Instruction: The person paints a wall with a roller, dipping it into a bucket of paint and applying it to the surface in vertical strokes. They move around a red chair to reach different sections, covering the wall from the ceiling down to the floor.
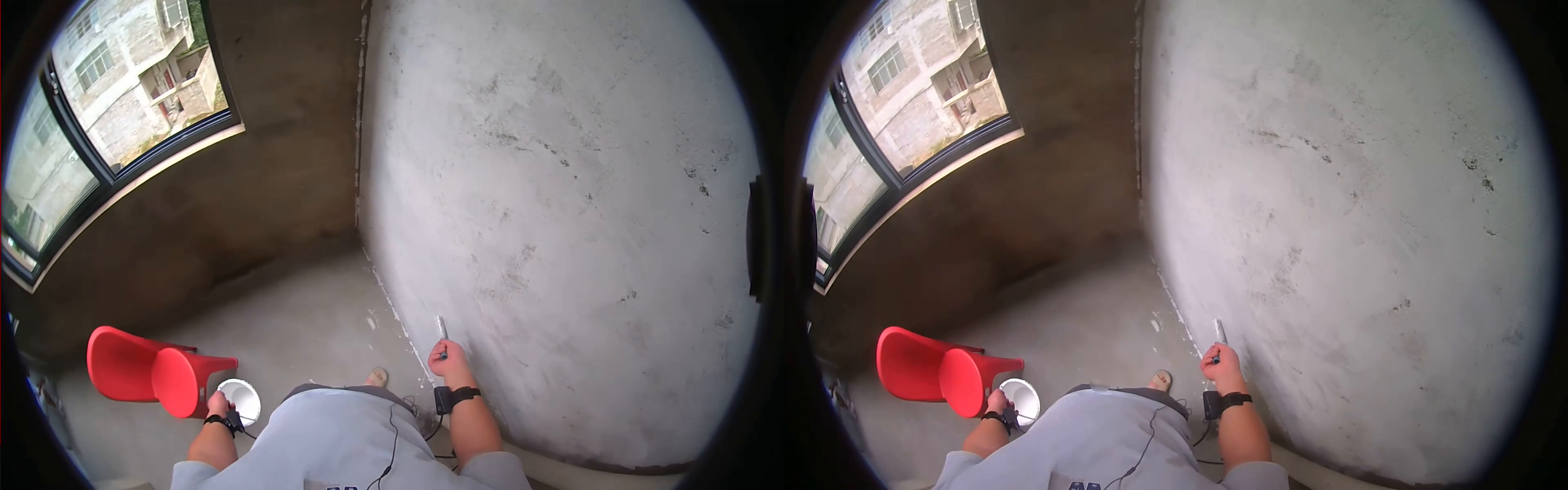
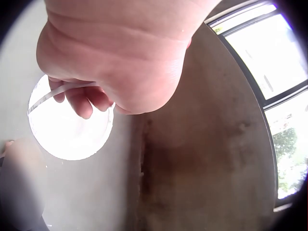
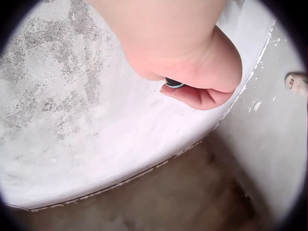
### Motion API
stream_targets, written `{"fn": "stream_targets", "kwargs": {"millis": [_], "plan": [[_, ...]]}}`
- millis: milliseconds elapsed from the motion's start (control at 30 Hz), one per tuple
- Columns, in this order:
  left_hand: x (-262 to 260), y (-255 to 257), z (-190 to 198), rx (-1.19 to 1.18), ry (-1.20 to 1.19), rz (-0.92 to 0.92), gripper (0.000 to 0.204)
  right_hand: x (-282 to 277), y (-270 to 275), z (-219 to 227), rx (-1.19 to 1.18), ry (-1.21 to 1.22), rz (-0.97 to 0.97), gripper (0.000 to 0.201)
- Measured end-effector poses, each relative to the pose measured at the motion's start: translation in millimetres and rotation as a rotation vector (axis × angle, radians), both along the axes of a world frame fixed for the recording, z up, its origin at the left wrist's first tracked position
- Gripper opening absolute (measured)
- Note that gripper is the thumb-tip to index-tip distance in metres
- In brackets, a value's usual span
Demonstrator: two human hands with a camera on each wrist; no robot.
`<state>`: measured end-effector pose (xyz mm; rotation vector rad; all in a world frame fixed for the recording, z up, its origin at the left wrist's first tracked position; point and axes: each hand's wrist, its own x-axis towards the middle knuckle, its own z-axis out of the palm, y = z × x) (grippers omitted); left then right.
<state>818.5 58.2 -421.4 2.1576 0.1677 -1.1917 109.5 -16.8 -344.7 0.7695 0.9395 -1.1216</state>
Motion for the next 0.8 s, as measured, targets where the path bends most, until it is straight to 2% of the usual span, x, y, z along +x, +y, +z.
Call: {"fn": "stream_targets", "kwargs": {"millis": [67, 133, 167, 267, 333, 367, 400, 467, 533, 567, 600, 667, 733, 800], "plan": [[8.5, 30.3, 3.1, 0.054, -0.012, -0.017, 0.024, 5.2, -5.1, 7.0, 0.035, 0.009, -0.097, 0.022], [11.4, 48.0, 15.5, 0.063, -0.03, 0.008, 0.024, 14.1, -3.1, 18.6, 0.024, 0.009, -0.133, 0.02], [23.3, 53.6, 10.0, 0.062, -0.026, 0.008, 0.024, 18.5, -1.9, 28.5, 0.011, 0.035, -0.167, 0.019], [48.1, 66.5, -7.4, 0.082, 0.057, 0.089, 0.026, 38.9, 4.1, 69.0, 0.003, 0.15, -0.241, 0.015], [51.5, 70.8, 7.2, 0.098, 0.044, 0.022, 0.026, 60.5, 8.9, 102.9, 0.011, 0.226, -0.268, 0.014], [59.3, 73.7, -0.6, 0.089, 0.064, 0.037, 0.026, 73.0, 15.5, 124.2, 0.028, 0.297, -0.29, 0.013], [57.2, 72.4, 7.6, 0.124, 0.05, 0.006, 0.025, 82.5, 17.8, 137.9, 0.042, 0.37, -0.315, 0.012], [64.5, 73.8, -1.4, 0.093, 0.09, 0.024, 0.027, 88.8, 32.6, 140.9, -0.001, 0.406, -0.295, 0.012], [51.3, 67.7, 10.8, 0.097, 0.069, -0.018, 0.029, 91.3, 51.5, 147.9, -0.037, 0.455, -0.285, 0.012], [60.8, 69.4, -13.6, 0.066, 0.072, -0.053, 0.033, 94.5, 59.4, 153.9, -0.065, 0.472, -0.277, 0.013], [58.9, 66.2, -19.4, 0.06, 0.039, -0.036, 0.035, 97.4, 67.4, 161.0, -0.091, 0.488, -0.27, 0.014], [60.0, 57.7, -19.9, 0.043, 0.045, -0.09, 0.037, 103.8, 79.3, 174.8, -0.097, 0.534, -0.272, 0.014], [55.5, 42.5, -14.3, 0.032, -0.002, -0.047, 0.038, 111.6, 85.3, 185.3, -0.096, 0.564, -0.272, 0.015], [53.9, 27.9, -0.3, 0.043, 0.014, -0.206, 0.039, 118.2, 86.6, 194.9, -0.064, 0.581, -0.3, 0.016]]}}
